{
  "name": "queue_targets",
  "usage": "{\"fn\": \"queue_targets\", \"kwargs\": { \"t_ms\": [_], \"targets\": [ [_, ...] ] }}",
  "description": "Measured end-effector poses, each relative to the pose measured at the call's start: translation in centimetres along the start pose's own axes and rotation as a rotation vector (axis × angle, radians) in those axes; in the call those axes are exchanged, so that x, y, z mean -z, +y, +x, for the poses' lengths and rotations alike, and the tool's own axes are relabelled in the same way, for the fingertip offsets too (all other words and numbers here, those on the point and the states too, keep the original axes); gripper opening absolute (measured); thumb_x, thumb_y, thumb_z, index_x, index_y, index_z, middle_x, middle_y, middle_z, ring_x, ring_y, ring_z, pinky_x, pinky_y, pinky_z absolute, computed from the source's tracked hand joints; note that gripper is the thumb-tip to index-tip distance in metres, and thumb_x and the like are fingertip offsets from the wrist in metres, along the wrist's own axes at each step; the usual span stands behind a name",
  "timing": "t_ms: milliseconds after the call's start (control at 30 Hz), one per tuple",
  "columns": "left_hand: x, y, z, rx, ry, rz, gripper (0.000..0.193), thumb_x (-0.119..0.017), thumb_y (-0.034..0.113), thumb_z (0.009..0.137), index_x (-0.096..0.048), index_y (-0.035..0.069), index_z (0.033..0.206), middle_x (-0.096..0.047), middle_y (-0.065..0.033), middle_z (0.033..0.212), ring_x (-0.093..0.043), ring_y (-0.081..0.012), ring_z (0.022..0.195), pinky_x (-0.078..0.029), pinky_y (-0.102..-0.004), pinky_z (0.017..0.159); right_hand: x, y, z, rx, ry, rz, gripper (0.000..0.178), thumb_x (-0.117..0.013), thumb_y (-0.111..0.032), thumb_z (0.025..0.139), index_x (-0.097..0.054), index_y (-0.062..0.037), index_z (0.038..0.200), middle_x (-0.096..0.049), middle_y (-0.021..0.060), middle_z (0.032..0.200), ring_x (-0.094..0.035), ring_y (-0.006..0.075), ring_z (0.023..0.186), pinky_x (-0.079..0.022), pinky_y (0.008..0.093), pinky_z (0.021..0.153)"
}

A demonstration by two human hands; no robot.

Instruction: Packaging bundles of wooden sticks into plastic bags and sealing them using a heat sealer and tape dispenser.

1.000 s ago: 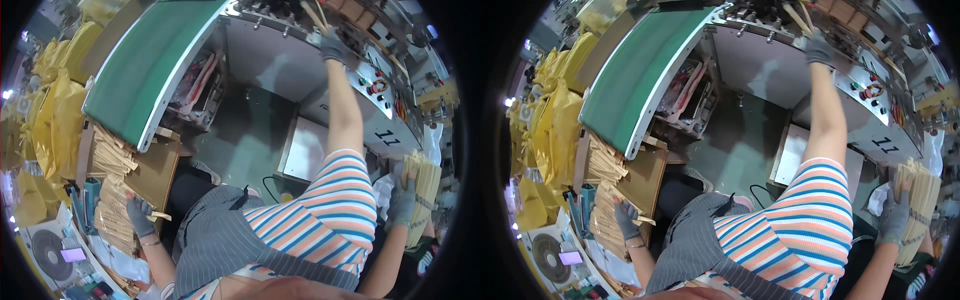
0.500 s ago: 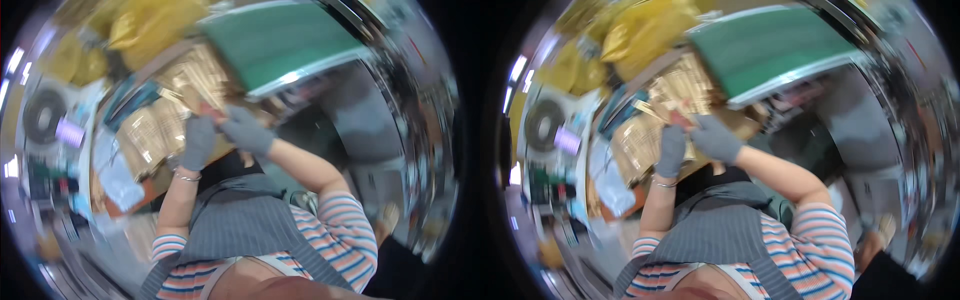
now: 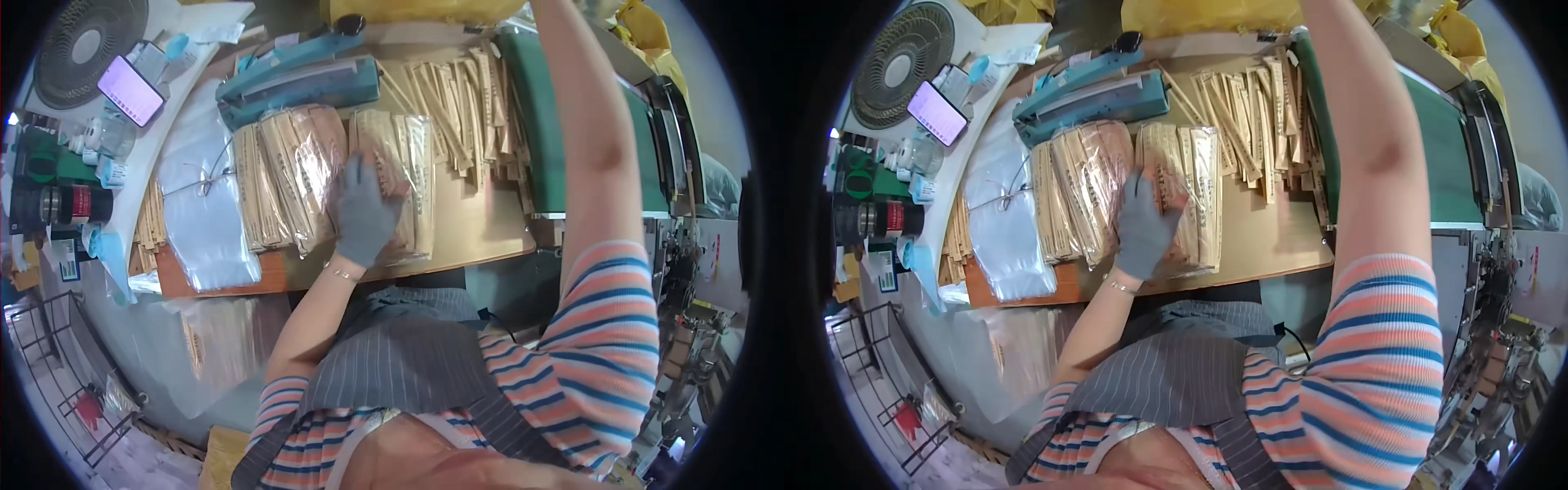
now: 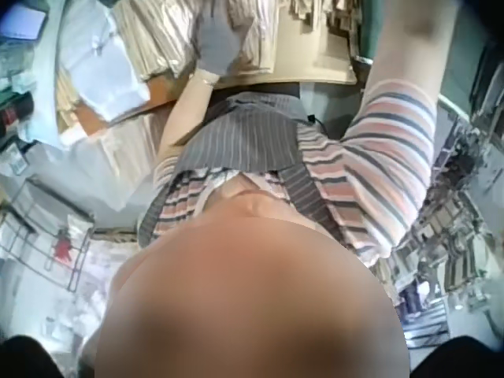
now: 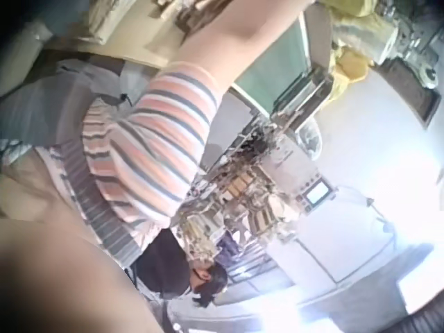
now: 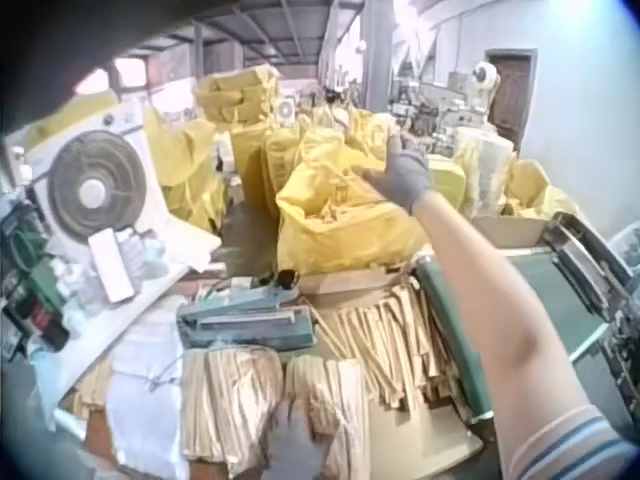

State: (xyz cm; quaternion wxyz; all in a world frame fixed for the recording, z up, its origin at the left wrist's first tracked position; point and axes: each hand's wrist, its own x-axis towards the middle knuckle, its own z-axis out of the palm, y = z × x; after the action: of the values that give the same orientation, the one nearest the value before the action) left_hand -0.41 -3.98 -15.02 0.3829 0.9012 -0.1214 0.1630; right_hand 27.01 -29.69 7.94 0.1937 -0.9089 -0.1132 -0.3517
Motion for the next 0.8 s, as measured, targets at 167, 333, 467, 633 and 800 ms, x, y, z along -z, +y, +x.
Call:
{"fn": "queue_targets", "kwargs": {
  "t_ms": [167, 333, 467, 633, 800],
  "targets": [
    [-7.1, 0.3, 9.6, 0.024, 0.015, -0.107, 0.055, -0.057, 0.04, 0.085, -0.048, -0.007, 0.113, -0.052, -0.0298, 0.112, -0.053, -0.0426, 0.101, -0.045, -0.0459, 0.085, -7.6, 0.5, -21.1, -0.312, -0.158, -0.228, 0.08, -0.057, -0.059, 0.077, -0.043, 0.0022, 0.126, -0.044, 0.0283, 0.125, -0.044, 0.041, 0.116, -0.039, 0.0449, 0.095],
    [-14.2, -1.5, 16.6, 0.361, -0.165, -0.038, 0.069, -0.05, 0.057, 0.083, -0.059, -0.011, 0.093, -0.06, -0.0322, 0.092, -0.058, -0.0445, 0.091, -0.046, -0.0451, 0.082, -8.0, 3.0, -27.5, -0.928, -0.462, -0.14, 0.086, -0.058, -0.061, 0.074, -0.04, 0.0055, 0.126, -0.053, 0.0306, 0.116, -0.053, 0.0432, 0.108, -0.042, 0.0431, 0.093],
    [-16.6, 1.6, 15.1, 0.423, -0.294, -0.324, 0.076, -0.051, 0.062, 0.08, -0.061, -0.013, 0.09, -0.061, -0.0327, 0.092, -0.057, -0.0449, 0.094, -0.045, -0.0387, 0.083, -7.3, 3.3, -27.1, -0.843, -0.504, -0.052, 0.093, -0.058, -0.066, 0.071, -0.041, 0.0068, 0.125, -0.053, 0.0314, 0.117, -0.052, 0.0423, 0.111, -0.043, 0.0436, 0.092],
    [-14.8, 3.0, 15.0, 0.645, -0.454, -0.572, 0.086, -0.058, 0.066, 0.074, -0.057, -0.014, 0.107, -0.059, -0.0284, 0.106, -0.055, -0.0321, 0.104, -0.04, -0.0333, 0.091, -6.6, 3.8, -27.6, -1.057, -0.457, 0.131, 0.091, -0.062, -0.069, 0.065, -0.059, 0.0117, 0.106, -0.06, 0.031, 0.103, -0.061, 0.0392, 0.098, -0.047, 0.0415, 0.085],
    [-14.9, 1.1, 14.9, 0.668, -0.603, -1.059, 0.074, -0.066, 0.052, 0.077, -0.053, -0.003, 0.124, -0.053, -0.0149, 0.125, -0.049, -0.0201, 0.114, -0.035, -0.0301, 0.099, -7.8, 3.6, -27.9, -1.323, -0.423, 1.327, 0.052, -0.066, -0.048, 0.078, -0.066, 0.0003, 0.099, -0.066, 0.0123, 0.09, -0.063, 0.0186, 0.075, -0.05, 0.03, 0.07]
  ]
}}
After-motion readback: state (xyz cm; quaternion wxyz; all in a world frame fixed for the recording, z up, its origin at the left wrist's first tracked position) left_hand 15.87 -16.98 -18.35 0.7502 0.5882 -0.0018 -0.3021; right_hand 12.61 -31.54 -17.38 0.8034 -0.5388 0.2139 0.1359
